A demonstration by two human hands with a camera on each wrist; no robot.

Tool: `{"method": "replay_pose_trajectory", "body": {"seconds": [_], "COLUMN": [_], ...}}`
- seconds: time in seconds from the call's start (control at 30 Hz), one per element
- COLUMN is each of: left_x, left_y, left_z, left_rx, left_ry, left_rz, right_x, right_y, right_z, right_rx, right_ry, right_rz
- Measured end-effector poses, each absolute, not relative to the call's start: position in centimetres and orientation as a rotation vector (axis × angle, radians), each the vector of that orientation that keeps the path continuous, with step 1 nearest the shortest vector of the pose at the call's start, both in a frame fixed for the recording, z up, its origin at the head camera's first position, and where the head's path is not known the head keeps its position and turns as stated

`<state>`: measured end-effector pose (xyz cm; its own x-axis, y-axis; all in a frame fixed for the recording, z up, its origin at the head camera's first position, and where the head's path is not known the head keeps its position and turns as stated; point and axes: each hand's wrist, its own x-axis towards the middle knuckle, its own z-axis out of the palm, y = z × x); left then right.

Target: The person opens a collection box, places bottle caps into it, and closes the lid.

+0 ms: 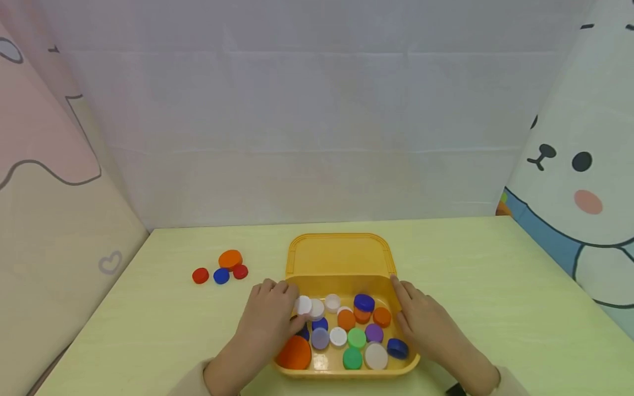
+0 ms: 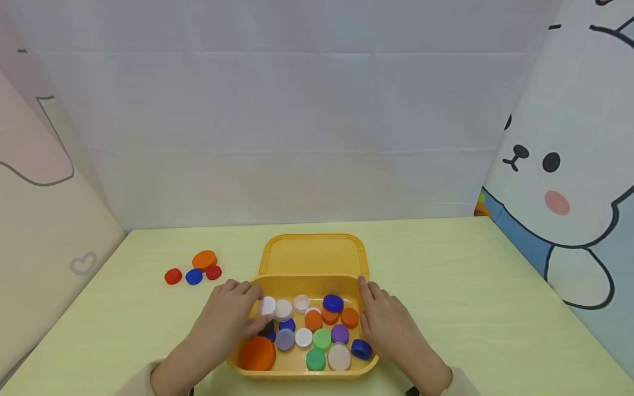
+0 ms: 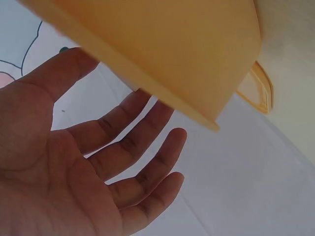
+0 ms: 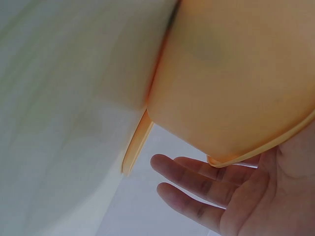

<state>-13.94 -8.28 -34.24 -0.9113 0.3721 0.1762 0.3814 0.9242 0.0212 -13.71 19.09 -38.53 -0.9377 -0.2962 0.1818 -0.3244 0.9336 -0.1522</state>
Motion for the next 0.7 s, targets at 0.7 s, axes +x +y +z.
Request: {"method": "replay_pose_trajectory", "body": {"seconds": [0.7], "left_x": [-13.6], "left_y": [-7.2], "left_z": [-36.4], "left_rx": [-0.661], "left_ry": [-3.032], "left_rz": [-0.055], "right_x": [-13.7], "right_y": [19.1], "right_z": [-38.4], "right_rx": [0.467], "right_ry": [-2.945], "right_rz": [0.273]}}
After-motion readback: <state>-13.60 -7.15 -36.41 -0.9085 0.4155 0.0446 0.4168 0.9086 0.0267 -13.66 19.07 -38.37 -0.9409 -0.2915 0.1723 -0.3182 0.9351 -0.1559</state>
